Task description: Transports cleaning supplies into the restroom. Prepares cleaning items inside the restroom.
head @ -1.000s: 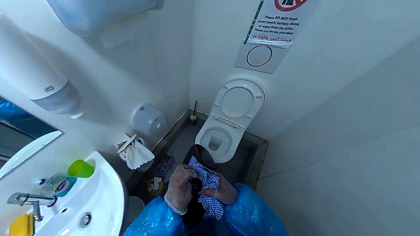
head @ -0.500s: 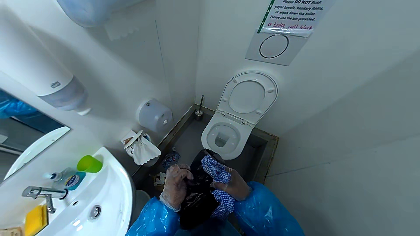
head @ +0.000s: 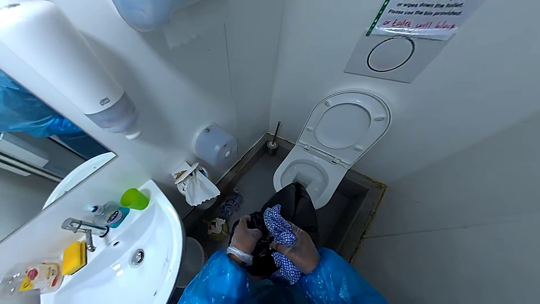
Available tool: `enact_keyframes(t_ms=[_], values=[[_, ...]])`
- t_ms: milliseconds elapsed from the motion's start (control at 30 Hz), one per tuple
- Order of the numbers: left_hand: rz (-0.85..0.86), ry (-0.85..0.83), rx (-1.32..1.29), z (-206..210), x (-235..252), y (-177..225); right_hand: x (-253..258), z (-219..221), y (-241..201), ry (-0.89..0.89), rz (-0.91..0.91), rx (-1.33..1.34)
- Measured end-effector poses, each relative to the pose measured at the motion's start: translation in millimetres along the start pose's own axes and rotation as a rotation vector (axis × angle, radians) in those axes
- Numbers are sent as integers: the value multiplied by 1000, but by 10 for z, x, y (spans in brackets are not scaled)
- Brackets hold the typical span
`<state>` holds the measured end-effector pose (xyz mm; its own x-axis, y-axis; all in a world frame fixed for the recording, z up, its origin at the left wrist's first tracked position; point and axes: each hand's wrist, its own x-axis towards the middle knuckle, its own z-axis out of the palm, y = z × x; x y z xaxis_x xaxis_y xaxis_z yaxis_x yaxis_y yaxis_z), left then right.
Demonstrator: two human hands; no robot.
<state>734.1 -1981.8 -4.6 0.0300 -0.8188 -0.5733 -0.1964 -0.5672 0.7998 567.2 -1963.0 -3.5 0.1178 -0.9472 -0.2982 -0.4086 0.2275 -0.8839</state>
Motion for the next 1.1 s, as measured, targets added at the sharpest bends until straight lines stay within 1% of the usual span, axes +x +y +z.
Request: enact_keyframes(t_ms=[100, 200, 267, 300, 333, 400, 433, 467, 533, 600, 633, 667, 700, 767, 867, 933, 1033, 1100], values=[[54, 23, -46, 99, 75, -49, -30, 13, 63, 0, -22, 20], [118, 90, -55, 101, 94, -60, -56, -97, 113, 49, -6, -89], [143, 178, -41, 13, 99, -102, -54, -331, 182, 138, 45, -110], [141, 219, -92, -58, 114, -136, -30, -513, 220, 201, 64, -113], [117, 222, -153, -136, 112, -158, -9, -685, 256, 254, 74, -100], [81, 127, -181, -207, 0, -131, -24, -874, 262, 330, 58, -15], [91, 79, -170, -191, -45, -72, -36, -863, 219, 349, -1, 33], [109, 49, -154, -154, -80, -14, -63, -780, 186, 331, -84, 65], [131, 63, -86, -61, -89, 68, -144, -485, 116, 227, -181, 19], [140, 83, -67, -10, -65, 122, -185, -162, 54, 151, -177, -128], [140, 87, -68, -15, -71, 140, -183, -49, 14, 99, -110, -181], [146, 89, -66, -29, -83, 154, -165, 32, -4, 81, -58, -193], [155, 92, -64, -34, -101, 163, -154, 82, -1, 102, -46, -174], [173, 97, -37, -46, -145, 172, -132, 131, 22, 142, -47, -70], [207, 86, 84, -74, -191, 184, -94, 176, 44, 178, -28, 66], [222, 75, 147, -117, -222, 176, -85, 221, 53, 186, -51, 64], [252, 27, 232, -130, -306, 198, -67, 152, 31, 162, -31, 114], [235, -20, 309, -170, -380, 269, -63, 138, 10, 140, -86, 70]])
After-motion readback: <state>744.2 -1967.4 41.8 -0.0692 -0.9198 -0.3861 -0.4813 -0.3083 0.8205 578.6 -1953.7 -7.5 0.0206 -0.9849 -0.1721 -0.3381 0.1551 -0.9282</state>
